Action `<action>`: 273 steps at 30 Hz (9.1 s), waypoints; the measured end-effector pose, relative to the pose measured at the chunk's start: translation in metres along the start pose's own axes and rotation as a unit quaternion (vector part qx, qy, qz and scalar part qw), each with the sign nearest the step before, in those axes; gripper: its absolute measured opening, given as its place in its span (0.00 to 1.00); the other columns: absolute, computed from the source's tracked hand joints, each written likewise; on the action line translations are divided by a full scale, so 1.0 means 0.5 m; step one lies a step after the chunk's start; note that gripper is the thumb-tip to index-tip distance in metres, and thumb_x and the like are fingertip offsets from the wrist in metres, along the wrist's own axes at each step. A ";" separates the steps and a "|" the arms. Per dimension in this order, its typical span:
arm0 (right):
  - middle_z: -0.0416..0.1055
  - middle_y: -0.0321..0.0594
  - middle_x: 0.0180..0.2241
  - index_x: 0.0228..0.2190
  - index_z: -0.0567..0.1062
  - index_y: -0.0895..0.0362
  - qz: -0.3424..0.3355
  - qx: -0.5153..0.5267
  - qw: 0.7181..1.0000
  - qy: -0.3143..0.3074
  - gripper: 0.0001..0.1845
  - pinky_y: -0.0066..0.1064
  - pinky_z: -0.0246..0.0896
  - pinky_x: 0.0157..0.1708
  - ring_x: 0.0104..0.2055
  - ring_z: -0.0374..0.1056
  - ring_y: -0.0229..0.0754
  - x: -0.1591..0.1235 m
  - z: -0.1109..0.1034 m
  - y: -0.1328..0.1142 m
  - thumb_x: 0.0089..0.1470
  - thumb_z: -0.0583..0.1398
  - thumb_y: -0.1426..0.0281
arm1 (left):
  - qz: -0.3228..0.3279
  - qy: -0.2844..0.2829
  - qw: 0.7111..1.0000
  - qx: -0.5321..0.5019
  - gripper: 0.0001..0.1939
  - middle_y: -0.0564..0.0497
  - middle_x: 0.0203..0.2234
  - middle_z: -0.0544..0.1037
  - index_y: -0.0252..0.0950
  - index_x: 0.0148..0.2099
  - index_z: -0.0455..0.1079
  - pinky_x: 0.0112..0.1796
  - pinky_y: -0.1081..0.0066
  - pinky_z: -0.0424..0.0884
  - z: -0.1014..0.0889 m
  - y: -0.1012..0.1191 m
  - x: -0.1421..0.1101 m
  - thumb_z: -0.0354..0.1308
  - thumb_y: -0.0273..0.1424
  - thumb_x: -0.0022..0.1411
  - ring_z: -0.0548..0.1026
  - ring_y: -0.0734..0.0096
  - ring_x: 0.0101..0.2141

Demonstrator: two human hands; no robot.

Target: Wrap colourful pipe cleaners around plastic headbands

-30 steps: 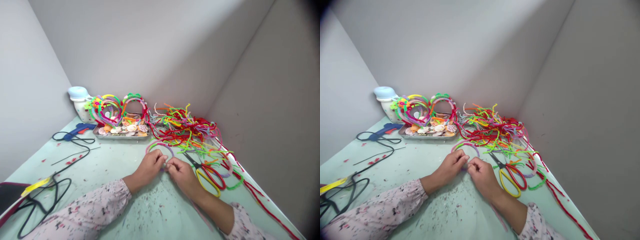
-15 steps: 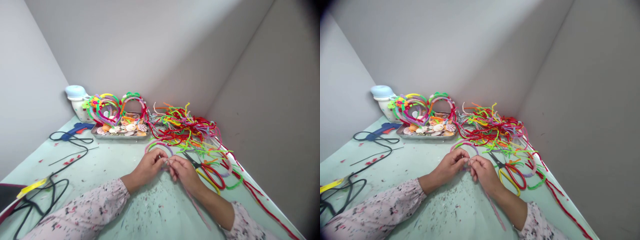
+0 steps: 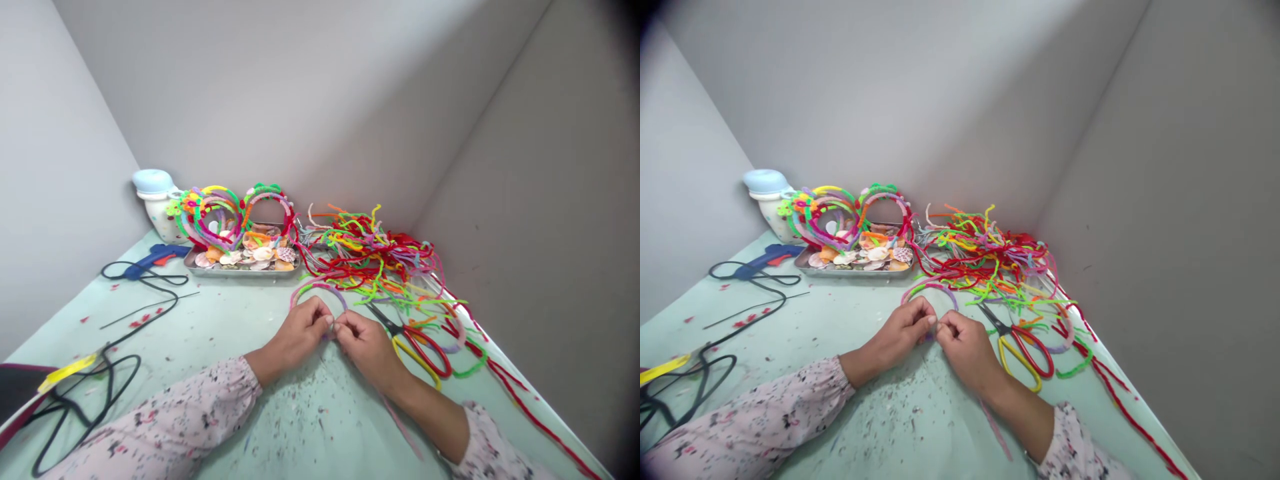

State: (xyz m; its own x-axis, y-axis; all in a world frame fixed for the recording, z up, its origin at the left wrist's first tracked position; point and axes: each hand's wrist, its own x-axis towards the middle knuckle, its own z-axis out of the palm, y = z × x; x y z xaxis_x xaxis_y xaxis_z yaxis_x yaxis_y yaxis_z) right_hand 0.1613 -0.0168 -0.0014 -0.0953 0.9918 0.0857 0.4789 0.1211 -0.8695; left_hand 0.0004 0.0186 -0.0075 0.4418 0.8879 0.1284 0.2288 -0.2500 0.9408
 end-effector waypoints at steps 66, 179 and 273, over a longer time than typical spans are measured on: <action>0.59 0.28 0.13 0.24 0.69 0.55 0.032 0.132 0.990 -0.045 0.09 0.27 0.52 0.22 0.17 0.55 0.35 0.001 -0.004 0.005 0.52 0.52 0.72 | 0.016 -0.013 1.000 0.014 0.12 0.56 0.22 0.64 0.35 0.32 0.63 0.28 0.74 0.59 -0.002 0.006 0.010 0.48 0.36 0.65 0.62 0.75 0.24; 0.62 0.31 0.22 0.26 0.71 0.57 0.083 0.470 0.878 0.003 0.13 0.24 0.48 0.21 0.21 0.54 0.31 0.018 -0.006 0.020 0.48 0.66 0.61 | -0.161 -0.120 0.936 -0.290 0.15 0.56 0.19 0.71 0.32 0.32 0.68 0.18 0.80 0.54 0.018 0.048 -0.010 0.64 0.39 0.51 0.61 0.84 0.16; 0.59 0.29 0.16 0.21 0.65 0.55 0.029 0.256 0.963 0.074 0.20 0.27 0.52 0.21 0.19 0.56 0.34 0.015 -0.016 0.021 0.57 0.56 0.55 | -0.172 -0.104 0.906 -0.374 0.15 0.54 0.23 0.72 0.31 0.36 0.69 0.21 0.80 0.59 0.029 0.043 -0.013 0.63 0.38 0.54 0.65 0.84 0.17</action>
State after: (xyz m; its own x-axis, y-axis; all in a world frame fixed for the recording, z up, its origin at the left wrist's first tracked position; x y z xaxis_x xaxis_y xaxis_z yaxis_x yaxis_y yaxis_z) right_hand 0.1726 -0.0079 -0.0060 0.0632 0.9959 0.0645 -0.0182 0.0658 -0.9977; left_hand 0.0148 0.0017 0.0074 0.6270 0.7524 -0.2020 -0.2324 0.4282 0.8733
